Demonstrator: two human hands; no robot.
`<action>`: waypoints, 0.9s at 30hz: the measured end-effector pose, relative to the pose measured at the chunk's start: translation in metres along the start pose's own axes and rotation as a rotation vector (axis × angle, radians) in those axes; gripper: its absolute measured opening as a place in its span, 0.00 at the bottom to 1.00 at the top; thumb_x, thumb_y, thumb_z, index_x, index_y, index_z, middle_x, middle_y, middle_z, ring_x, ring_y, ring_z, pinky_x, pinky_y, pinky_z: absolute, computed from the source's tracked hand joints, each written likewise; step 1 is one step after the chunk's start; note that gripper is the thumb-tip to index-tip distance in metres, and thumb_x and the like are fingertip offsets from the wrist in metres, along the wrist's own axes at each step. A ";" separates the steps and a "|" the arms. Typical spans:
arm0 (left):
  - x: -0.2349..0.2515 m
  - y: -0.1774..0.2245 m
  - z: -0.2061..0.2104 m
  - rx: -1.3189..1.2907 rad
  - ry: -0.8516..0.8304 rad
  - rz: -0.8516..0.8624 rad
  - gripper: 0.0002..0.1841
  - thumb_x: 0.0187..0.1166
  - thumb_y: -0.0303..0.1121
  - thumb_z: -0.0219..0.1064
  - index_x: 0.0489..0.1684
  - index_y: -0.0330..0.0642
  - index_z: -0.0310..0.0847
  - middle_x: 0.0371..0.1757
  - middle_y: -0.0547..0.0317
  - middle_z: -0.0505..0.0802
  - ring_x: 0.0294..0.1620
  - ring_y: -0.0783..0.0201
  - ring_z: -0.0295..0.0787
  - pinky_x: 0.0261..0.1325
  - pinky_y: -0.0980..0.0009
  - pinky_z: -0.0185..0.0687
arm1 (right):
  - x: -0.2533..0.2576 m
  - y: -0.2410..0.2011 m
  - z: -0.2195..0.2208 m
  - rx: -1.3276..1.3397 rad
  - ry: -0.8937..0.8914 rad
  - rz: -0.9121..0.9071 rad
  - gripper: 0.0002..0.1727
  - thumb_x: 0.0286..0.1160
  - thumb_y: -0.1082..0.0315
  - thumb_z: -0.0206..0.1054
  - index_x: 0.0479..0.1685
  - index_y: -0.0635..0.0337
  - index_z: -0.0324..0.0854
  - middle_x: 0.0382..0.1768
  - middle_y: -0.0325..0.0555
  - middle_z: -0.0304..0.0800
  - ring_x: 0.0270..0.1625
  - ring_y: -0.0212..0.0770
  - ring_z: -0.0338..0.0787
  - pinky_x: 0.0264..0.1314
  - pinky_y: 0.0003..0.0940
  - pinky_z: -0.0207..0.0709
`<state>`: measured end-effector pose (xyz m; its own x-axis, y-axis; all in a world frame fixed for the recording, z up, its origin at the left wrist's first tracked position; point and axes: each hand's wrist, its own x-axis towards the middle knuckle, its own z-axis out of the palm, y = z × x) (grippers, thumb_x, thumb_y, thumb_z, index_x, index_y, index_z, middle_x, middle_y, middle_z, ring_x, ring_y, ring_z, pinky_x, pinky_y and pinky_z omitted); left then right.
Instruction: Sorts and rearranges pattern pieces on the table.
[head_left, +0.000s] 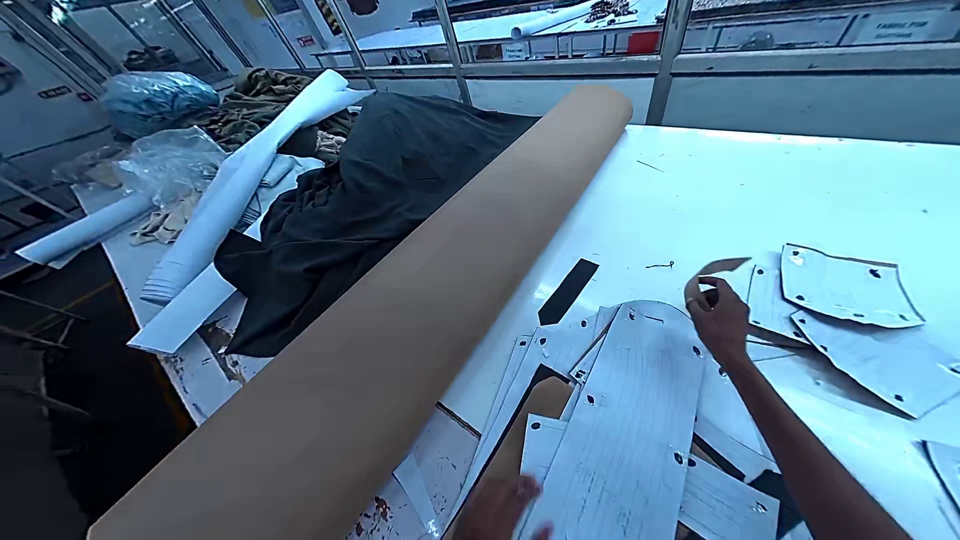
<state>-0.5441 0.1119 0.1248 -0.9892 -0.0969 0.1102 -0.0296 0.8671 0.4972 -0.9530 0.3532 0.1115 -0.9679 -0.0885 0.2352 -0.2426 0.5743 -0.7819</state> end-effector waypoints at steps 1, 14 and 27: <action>0.038 -0.007 -0.003 0.009 0.041 -0.019 0.23 0.81 0.49 0.67 0.64 0.41 0.89 0.65 0.48 0.93 0.68 0.47 0.89 0.71 0.45 0.81 | -0.003 -0.014 0.009 -0.012 -0.043 -0.067 0.25 0.73 0.76 0.69 0.72 0.72 0.76 0.47 0.71 0.87 0.50 0.68 0.88 0.56 0.68 0.79; 0.355 -0.061 0.030 -0.227 -0.049 -0.642 0.37 0.84 0.60 0.62 0.72 0.29 0.78 0.67 0.31 0.86 0.72 0.37 0.82 0.74 0.37 0.74 | -0.039 -0.105 0.184 -0.237 -0.332 0.002 0.22 0.74 0.74 0.68 0.68 0.68 0.78 0.65 0.70 0.76 0.64 0.69 0.82 0.50 0.59 0.85; 0.380 -0.052 0.045 -0.179 -0.165 -0.694 0.16 0.75 0.37 0.74 0.51 0.32 0.89 0.55 0.33 0.91 0.62 0.37 0.87 0.64 0.36 0.78 | -0.043 -0.085 0.178 0.019 -0.397 0.077 0.28 0.71 0.61 0.77 0.66 0.70 0.82 0.68 0.71 0.76 0.66 0.67 0.82 0.66 0.61 0.77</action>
<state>-0.9252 0.0522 0.1017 -0.7606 -0.5072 -0.4052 -0.6468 0.5387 0.5399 -0.9027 0.1637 0.0649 -0.9326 -0.3553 -0.0628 -0.1659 0.5767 -0.7999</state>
